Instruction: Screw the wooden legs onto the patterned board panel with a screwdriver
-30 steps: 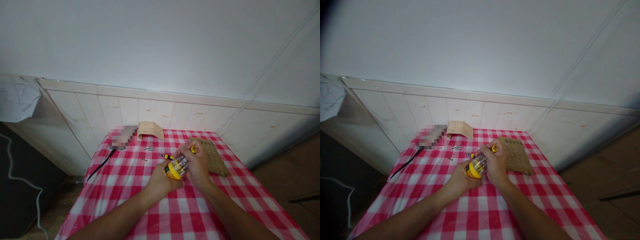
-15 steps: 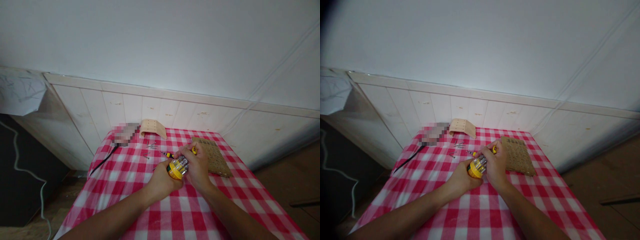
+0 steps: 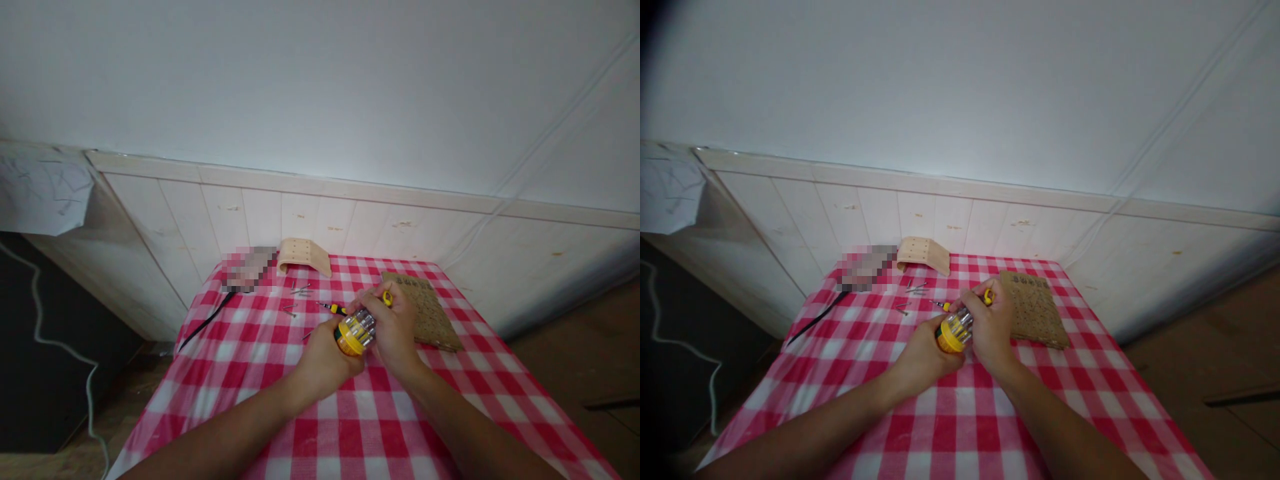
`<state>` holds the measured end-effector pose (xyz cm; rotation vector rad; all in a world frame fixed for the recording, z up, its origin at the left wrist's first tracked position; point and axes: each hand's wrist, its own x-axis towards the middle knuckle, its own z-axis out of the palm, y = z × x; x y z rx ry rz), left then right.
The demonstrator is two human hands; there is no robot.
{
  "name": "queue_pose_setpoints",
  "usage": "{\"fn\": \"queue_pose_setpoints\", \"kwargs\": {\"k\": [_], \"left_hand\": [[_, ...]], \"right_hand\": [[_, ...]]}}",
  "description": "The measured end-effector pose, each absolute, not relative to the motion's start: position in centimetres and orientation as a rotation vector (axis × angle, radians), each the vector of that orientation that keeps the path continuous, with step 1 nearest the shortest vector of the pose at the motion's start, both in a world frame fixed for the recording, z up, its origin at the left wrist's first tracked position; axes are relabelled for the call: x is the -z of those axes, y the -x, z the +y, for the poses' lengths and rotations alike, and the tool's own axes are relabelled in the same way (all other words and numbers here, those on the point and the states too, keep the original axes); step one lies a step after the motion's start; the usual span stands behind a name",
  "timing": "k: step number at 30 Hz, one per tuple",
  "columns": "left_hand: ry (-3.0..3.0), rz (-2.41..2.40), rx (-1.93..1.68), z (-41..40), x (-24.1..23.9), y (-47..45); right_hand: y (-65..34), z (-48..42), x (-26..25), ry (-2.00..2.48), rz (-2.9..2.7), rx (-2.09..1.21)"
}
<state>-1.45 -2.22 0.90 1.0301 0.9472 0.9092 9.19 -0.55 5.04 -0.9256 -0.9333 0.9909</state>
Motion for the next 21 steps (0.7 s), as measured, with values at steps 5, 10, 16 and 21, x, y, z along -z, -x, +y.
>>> {"fn": "queue_pose_setpoints", "kwargs": {"k": [5, 10, 16, 21], "left_hand": [[-1.001, 0.765, -0.748, -2.6, -1.5, 1.7], [-0.87, 0.615, -0.632, -2.9, -1.8, 2.7], [-0.841, 0.543, -0.499, -2.6, -1.9, 3.2], [-0.859, 0.581, -0.54, -2.5, -1.8, 3.2]], "right_hand": [[-10.2, -1.0, -5.8, 0.856, -1.047, -0.977], [-10.1, -1.7, -6.2, 0.737, -1.063, -1.064], [-10.2, -1.9, -6.3, 0.658, -1.087, -1.153], [-10.1, -1.8, -6.2, 0.695, -1.067, -1.126]]}}
